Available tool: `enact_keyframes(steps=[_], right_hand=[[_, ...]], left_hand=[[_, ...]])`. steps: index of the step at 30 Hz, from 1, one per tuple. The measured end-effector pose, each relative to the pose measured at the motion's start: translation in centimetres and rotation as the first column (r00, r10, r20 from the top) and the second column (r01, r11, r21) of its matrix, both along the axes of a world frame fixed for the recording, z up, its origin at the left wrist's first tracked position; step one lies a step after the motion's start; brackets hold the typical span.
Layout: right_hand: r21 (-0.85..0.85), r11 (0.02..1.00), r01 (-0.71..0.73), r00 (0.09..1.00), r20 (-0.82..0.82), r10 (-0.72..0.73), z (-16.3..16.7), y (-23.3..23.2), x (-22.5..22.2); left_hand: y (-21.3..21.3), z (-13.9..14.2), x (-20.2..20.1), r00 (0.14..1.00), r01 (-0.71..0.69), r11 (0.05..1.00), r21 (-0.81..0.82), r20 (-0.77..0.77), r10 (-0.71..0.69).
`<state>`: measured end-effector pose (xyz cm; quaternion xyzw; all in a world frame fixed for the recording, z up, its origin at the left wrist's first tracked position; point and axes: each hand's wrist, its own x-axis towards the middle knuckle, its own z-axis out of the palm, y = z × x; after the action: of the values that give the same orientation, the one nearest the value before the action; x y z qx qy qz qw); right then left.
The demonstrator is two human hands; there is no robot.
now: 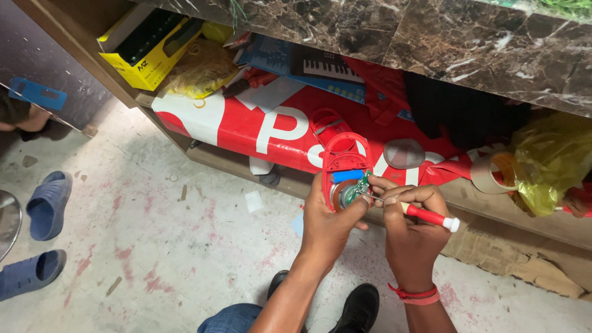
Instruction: The person repairs a small red portable speaker, opening its casing to access the internal circuit board and speaker driver. They use a screwdriver to unscrew and adjust components inside the housing, reposition the board and speaker, and continue working on the internals with the screwdriver throughout the clip.
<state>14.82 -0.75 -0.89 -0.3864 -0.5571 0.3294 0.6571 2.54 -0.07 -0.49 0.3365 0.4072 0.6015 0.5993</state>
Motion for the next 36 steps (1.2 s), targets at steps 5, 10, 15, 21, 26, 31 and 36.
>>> enact_keyframes(steps=[5,10,15,21,26,31,36], right_hand=[[-0.004,1.0,-0.003,1.0,-0.004,0.003,0.04,-0.01,-0.07],[-0.001,1.0,-0.004,1.0,0.028,0.004,0.05,-0.01,-0.03],[-0.013,1.0,-0.017,0.997,-0.076,0.015,0.05,0.1,0.02],[0.06,0.997,0.051,0.997,-0.06,-0.047,0.06,-0.18,-0.39],[0.05,0.998,0.038,0.998,-0.048,-0.036,0.17,-0.03,-0.37],[0.016,0.999,0.045,0.997,-0.057,-0.044,0.15,0.08,-0.42],[0.028,0.999,0.025,0.997,-0.073,-0.023,0.12,0.1,-0.37]], left_hand=[[-0.05,-0.18,0.02,1.0,0.004,1.0,-0.002,-0.005,-0.004],[-0.08,0.13,-0.02,1.0,0.011,1.0,-0.016,-0.002,-0.011],[-0.14,0.66,-0.03,1.0,0.005,0.999,-0.043,0.0,-0.005],[-0.18,0.77,-0.04,1.0,0.003,0.999,-0.034,-0.005,-0.003],[-0.16,0.58,0.03,1.0,0.001,0.999,-0.037,0.005,-0.001],[-0.12,0.49,-0.02,1.0,0.002,1.0,-0.017,0.017,-0.002],[-0.09,0.62,-0.03,1.0,0.008,1.0,-0.01,0.016,-0.008]])
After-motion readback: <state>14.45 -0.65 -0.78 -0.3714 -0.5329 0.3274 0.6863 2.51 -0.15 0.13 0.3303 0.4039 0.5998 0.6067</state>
